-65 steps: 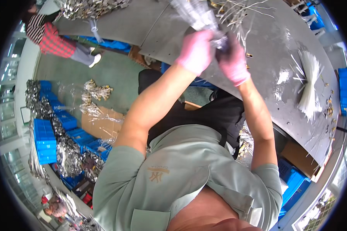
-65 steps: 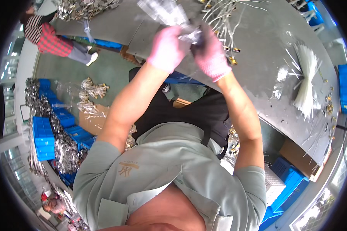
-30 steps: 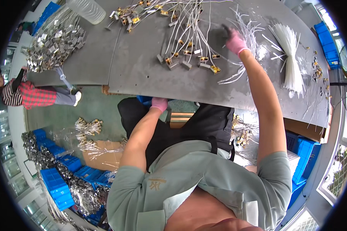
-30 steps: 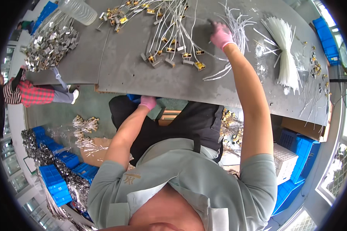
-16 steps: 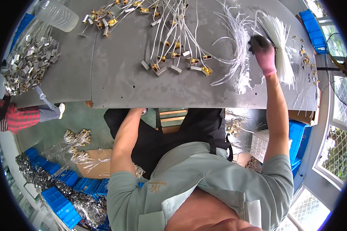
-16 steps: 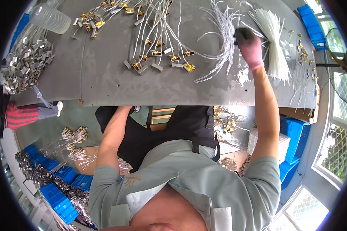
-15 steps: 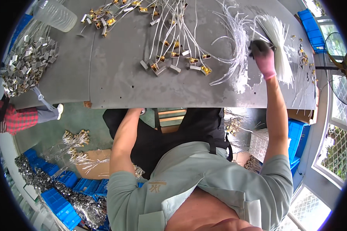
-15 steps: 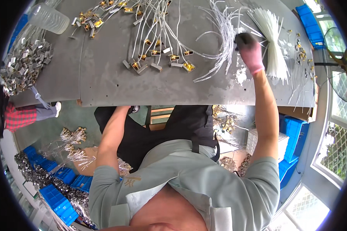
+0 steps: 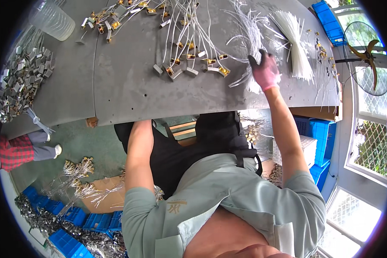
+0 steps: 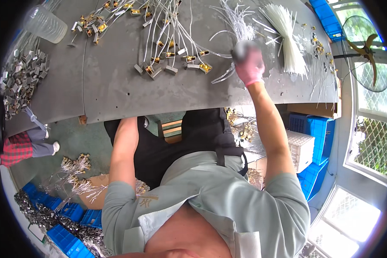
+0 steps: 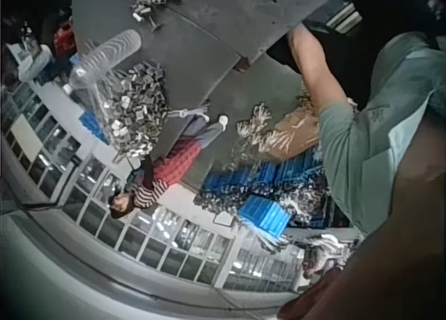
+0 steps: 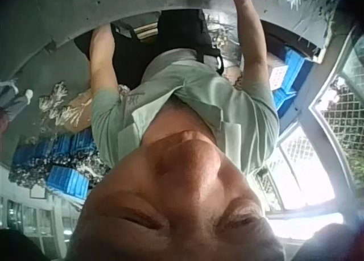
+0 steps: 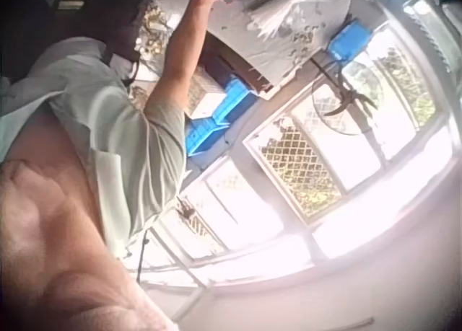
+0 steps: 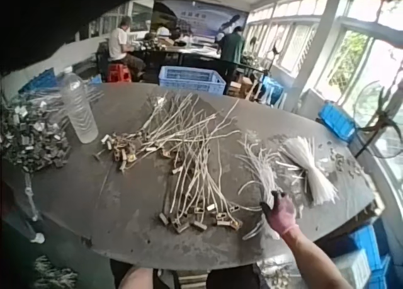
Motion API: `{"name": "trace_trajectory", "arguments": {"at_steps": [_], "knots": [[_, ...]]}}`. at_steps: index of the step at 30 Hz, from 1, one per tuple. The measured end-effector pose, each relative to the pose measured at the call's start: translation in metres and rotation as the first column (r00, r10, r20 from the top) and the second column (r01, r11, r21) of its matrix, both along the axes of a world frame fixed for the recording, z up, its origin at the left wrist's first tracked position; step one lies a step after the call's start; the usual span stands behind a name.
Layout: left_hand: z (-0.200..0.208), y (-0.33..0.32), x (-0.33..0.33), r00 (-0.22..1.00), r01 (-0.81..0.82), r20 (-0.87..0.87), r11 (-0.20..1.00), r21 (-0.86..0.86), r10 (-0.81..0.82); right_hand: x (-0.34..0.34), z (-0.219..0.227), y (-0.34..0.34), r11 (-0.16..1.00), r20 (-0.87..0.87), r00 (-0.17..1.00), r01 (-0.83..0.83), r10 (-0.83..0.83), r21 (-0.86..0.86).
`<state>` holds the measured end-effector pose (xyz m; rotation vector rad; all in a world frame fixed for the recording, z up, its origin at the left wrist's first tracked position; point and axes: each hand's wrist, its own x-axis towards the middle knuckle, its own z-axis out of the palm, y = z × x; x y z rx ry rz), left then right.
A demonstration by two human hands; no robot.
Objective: Assembling and sorting wire harnesses and connectors at a production workbench.
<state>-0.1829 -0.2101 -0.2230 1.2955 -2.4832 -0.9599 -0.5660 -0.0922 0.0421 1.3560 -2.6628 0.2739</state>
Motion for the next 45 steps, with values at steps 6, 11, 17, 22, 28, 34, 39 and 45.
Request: {"name": "trace_trajectory", "arguments": {"at_steps": [6, 11, 17, 22, 28, 34, 39, 45], "knots": [[0.054, 0.027, -0.033, 0.996, 0.053, 0.083, 0.992, -0.117, -0.044, -0.035, -0.023, 0.003, 0.707, 0.017, 0.707, -0.706, 0.707, -0.035], [0.105, 0.092, -0.046, 0.772, 0.348, 0.585, 0.935, -0.063, -0.248, -0.071, -0.016, 0.040, 0.609, 0.140, 0.595, -0.788, 0.791, -0.089], [0.305, 0.143, -0.181, 0.797, 0.599, -0.231, 0.780, 0.183, -0.558, -0.084, -0.047, 0.059, 0.633, 0.076, 0.644, -0.712, 0.761, -0.305], [0.255, 0.130, -0.298, 0.964, 0.215, 0.236, 0.877, -0.431, -0.121, -0.087, -0.038, 0.045, 0.769, 0.505, 0.580, -0.489, 0.640, -0.412], [0.234, 0.118, -0.332, 0.858, 0.269, 0.509, 0.904, -0.334, -0.068, -0.127, -0.041, 0.029, 0.676, 0.280, 0.618, -0.635, 0.735, -0.375], [0.283, 0.095, -0.294, 0.906, 0.172, 0.403, 0.983, -0.068, -0.130, -0.168, -0.067, 0.016, 0.540, -0.004, 0.590, -0.742, 0.807, -0.397], [0.343, 0.069, -0.215, 0.979, -0.002, -0.195, 0.969, 0.248, 0.052, -0.167, -0.060, 0.015, 0.564, 0.022, 0.613, -0.711, 0.790, -0.420], [0.328, 0.076, -0.239, 0.772, 0.100, -0.609, 0.911, 0.400, 0.183, -0.075, 0.017, 0.019, 0.611, 0.581, 0.189, -0.238, 0.792, -0.755]]}}
